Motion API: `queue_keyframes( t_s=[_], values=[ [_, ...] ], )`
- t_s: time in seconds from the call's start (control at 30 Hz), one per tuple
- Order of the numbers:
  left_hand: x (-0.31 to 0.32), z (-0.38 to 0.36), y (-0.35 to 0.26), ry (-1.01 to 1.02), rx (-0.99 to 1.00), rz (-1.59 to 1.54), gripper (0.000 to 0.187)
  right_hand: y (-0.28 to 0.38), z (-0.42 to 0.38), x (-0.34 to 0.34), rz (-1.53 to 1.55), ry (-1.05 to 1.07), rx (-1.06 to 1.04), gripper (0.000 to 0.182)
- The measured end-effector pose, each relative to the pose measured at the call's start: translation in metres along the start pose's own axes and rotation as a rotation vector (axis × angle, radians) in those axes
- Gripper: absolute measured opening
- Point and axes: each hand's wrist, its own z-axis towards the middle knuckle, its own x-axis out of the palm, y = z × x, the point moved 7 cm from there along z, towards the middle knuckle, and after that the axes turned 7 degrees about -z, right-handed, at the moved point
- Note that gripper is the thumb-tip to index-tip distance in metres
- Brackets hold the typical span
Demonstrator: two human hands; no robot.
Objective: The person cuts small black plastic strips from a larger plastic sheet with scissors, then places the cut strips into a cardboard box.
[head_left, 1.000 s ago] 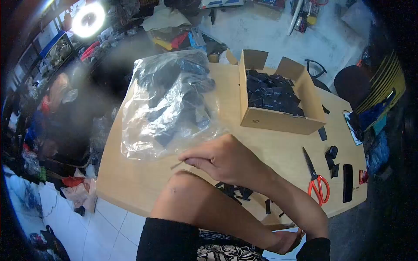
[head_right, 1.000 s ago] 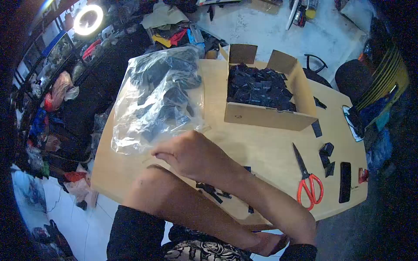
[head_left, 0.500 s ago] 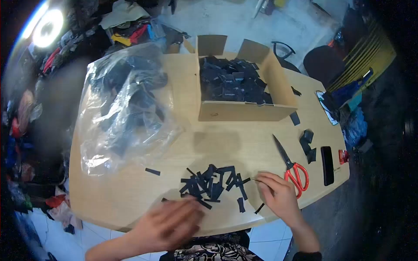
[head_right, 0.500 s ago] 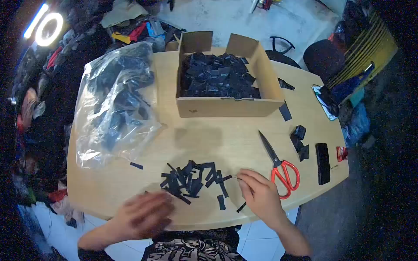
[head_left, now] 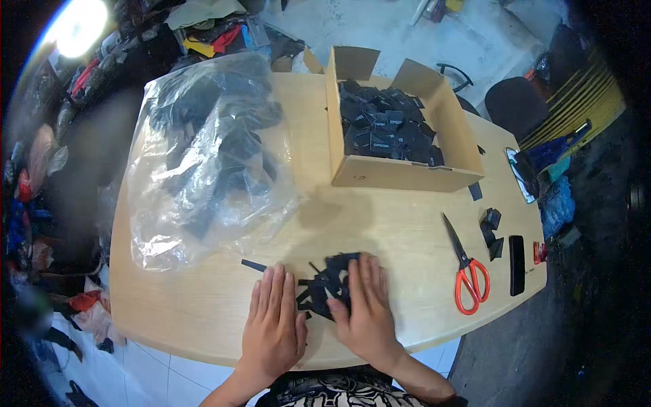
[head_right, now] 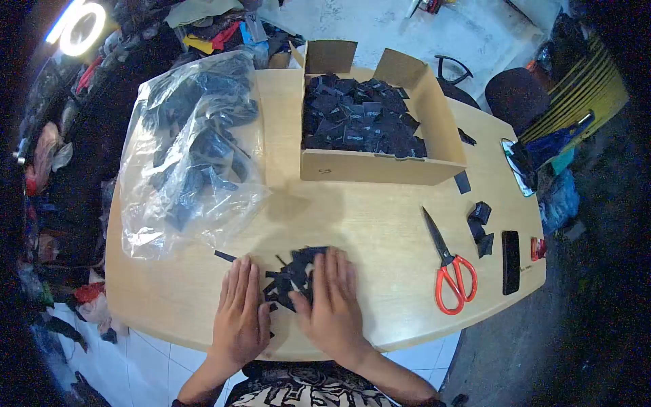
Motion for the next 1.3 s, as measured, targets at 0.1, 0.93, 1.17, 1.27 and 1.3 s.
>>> queue_keyframes(
  t_s=[0.1, 0.93, 1.17, 1.27, 1.3],
  values=[
    [-0.016, 0.005, 0.008, -0.159, 0.018, -0.040, 0.054, 0.027, 0.018, -0.001, 0.295, 0.025, -0.158, 0.059],
    [-0.066, -0.038, 0.072, -0.779, -0.209, -0.425, 0.041, 0.112, 0.041, 0.039, 0.134, -0.020, -0.379, 0.064],
    [-0.060, -0.039, 0.080, -0.743, -0.330, -0.492, 0.045, 0.138, 0.049, 0.044, 0.365, -0.027, -0.515, 0.057],
    [-0.067, -0.039, 0.075, -0.756, -0.277, -0.475, 0.041, 0.119, 0.047, 0.029, 0.407, 0.004, -0.490, 0.057],
    [-0.066, -0.040, 0.077, -0.762, -0.286, -0.492, 0.041, 0.110, 0.040, 0.026, 0.363, 0.020, -0.466, 0.058]
  ],
)
